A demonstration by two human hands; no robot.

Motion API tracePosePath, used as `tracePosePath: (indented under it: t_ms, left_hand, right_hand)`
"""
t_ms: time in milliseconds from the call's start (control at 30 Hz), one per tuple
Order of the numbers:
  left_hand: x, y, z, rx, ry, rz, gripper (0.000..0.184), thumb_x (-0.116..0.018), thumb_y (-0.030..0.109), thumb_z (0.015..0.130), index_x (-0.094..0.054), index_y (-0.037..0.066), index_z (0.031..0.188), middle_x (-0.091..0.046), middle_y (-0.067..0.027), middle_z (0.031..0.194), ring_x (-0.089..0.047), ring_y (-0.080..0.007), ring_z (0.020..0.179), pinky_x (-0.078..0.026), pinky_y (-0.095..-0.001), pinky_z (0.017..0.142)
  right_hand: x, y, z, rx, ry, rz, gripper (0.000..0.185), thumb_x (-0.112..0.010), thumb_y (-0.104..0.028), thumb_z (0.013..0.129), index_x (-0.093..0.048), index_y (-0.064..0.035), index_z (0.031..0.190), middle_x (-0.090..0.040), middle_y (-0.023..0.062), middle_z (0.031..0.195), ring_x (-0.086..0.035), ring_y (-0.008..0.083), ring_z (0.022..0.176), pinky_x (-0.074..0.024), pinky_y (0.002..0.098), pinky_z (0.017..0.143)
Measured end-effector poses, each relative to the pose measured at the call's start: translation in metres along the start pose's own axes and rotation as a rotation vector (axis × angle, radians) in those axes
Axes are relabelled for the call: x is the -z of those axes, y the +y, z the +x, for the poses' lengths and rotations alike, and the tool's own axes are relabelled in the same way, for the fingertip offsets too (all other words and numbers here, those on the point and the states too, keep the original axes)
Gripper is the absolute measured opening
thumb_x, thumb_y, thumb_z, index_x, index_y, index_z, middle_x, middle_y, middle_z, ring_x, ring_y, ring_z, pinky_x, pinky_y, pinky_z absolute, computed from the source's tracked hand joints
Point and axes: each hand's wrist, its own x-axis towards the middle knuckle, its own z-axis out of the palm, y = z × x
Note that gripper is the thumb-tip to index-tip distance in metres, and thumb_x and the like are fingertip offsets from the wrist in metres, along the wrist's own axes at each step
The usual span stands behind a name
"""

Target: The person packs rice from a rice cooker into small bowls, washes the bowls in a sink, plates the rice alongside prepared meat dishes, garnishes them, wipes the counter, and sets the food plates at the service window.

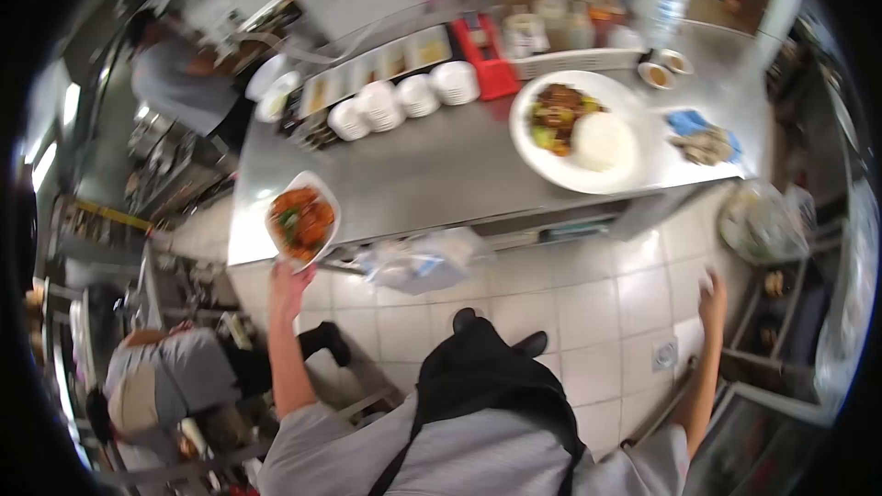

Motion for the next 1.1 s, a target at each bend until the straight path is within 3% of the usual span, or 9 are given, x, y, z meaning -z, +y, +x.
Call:
tracePosePath:
  t_ms: [100, 167, 233, 367, 500, 567, 800, 967, 1100]
  left_hand:
    - [-0.055, 0.022, -0.044, 0.082, -0.096, 0.113, 0.031, -0.04, 0.02, 0.089, -0.041, 0.001, 0.114, -0.054, -0.0121, 0.104, -0.058, -0.0219, 0.083, -0.048, -0.0308, 0.068]
    - [-0.098, 0.032, -0.066, 0.116, -0.18, 0.123, 0.031, -0.039, 0.014, 0.086, -0.041, -0.001, 0.113, -0.056, -0.0123, 0.098, -0.057, -0.0194, 0.075, -0.047, -0.0279, 0.061]
    - [-0.134, 0.036, -0.075, 0.159, -0.319, 0.219, 0.033, -0.036, 0.012, 0.08, -0.041, 0.0, 0.111, -0.056, -0.0123, 0.09, -0.053, -0.0168, 0.061, -0.044, -0.028, 0.053]
    - [-0.235, 0.043, -0.089, 0.185, -0.49, 0.198, 0.039, -0.031, 0.006, 0.077, -0.038, -0.001, 0.115, -0.055, -0.0142, 0.088, -0.052, -0.018, 0.06, -0.046, -0.0297, 0.054]
    - [-0.327, 0.038, -0.068, 0.253, -0.714, 0.249, 0.042, -0.032, 0.002, 0.078, -0.035, -0.001, 0.12, -0.053, -0.0133, 0.099, -0.056, -0.0201, 0.071, -0.049, -0.0316, 0.055]
    - [-0.379, 0.036, -0.059, 0.274, -0.828, 0.305, 0.042, -0.028, 0.001, 0.079, -0.034, 0.0, 0.121, -0.054, -0.0136, 0.096, -0.057, -0.02, 0.066, -0.049, -0.0315, 0.056]
    - [-0.555, -0.009, -0.027, 0.263, -1.19, 0.399, 0.046, -0.028, 0.001, 0.081, -0.029, 0.003, 0.127, -0.054, -0.0113, 0.098, -0.057, -0.0189, 0.07, -0.051, -0.0309, 0.059]
    - [-0.646, -0.047, -0.029, 0.28, -1.208, 0.426, 0.04, -0.027, 0.005, 0.084, -0.031, 0.004, 0.124, -0.054, -0.0116, 0.094, -0.057, -0.0164, 0.062, -0.049, -0.0271, 0.057]
    - [-0.691, -0.073, -0.031, 0.282, -1.185, 0.418, 0.038, -0.028, 0.006, 0.084, -0.031, 0.003, 0.122, -0.054, -0.0117, 0.093, -0.057, -0.016, 0.061, -0.049, -0.0261, 0.057]
  right_hand:
    - [0.004, -0.042, 0.116, -0.005, 0.148, -0.063, 0.02, -0.049, -0.018, 0.082, -0.057, -0.0005, 0.077, -0.059, 0.0173, 0.083, -0.056, 0.0347, 0.075, -0.0404, 0.0416, 0.062]
    - [-0.012, -0.053, 0.178, 0.109, 0.323, -0.076, 0.019, -0.046, -0.018, 0.084, -0.06, -0.0067, 0.091, -0.059, 0.0171, 0.089, -0.057, 0.0338, 0.08, -0.0438, 0.04, 0.069]
    - [-0.012, -0.09, 0.207, 0.12, 0.365, -0.047, 0.029, -0.058, -0.023, 0.077, -0.057, -0.0128, 0.105, -0.054, 0.0129, 0.104, -0.054, 0.0315, 0.092, -0.045, 0.0403, 0.075]
    - [-0.017, -0.086, 0.243, 0.06, 0.244, -0.19, 0.014, -0.057, -0.017, 0.078, -0.061, -0.0084, 0.089, -0.055, 0.0112, 0.098, -0.055, 0.0299, 0.086, -0.0465, 0.0387, 0.071]
    - [0.004, -0.043, 0.298, -0.051, 0.245, 0.303, 0.021, -0.051, -0.022, 0.085, -0.051, -0.0026, 0.092, -0.055, 0.0116, 0.094, -0.055, 0.0173, 0.078, -0.0471, 0.0312, 0.065]
    - [0.039, -0.05, 0.305, -0.305, 0.147, 0.818, 0.025, -0.045, -0.03, 0.089, -0.045, -0.0072, 0.099, -0.052, 0.0073, 0.094, -0.052, 0.0155, 0.08, -0.048, 0.0339, 0.066]
    - [0.102, -0.092, 0.299, -0.185, -0.207, 0.977, 0.018, -0.04, -0.027, 0.091, -0.04, -0.0106, 0.098, -0.047, 0.0056, 0.089, -0.05, 0.0147, 0.083, -0.051, 0.0318, 0.062]
    - [0.107, -0.087, 0.3, -0.183, -0.368, 1.097, 0.019, -0.044, -0.025, 0.091, -0.039, -0.0077, 0.097, -0.049, 0.0069, 0.088, -0.051, 0.0133, 0.08, -0.0502, 0.029, 0.06]
    - [0.096, -0.056, 0.334, -0.131, -0.263, 0.964, 0.023, -0.054, -0.024, 0.086, -0.041, -0.0062, 0.092, -0.055, 0.0041, 0.075, -0.051, 0.009, 0.065, -0.0445, 0.0241, 0.053]
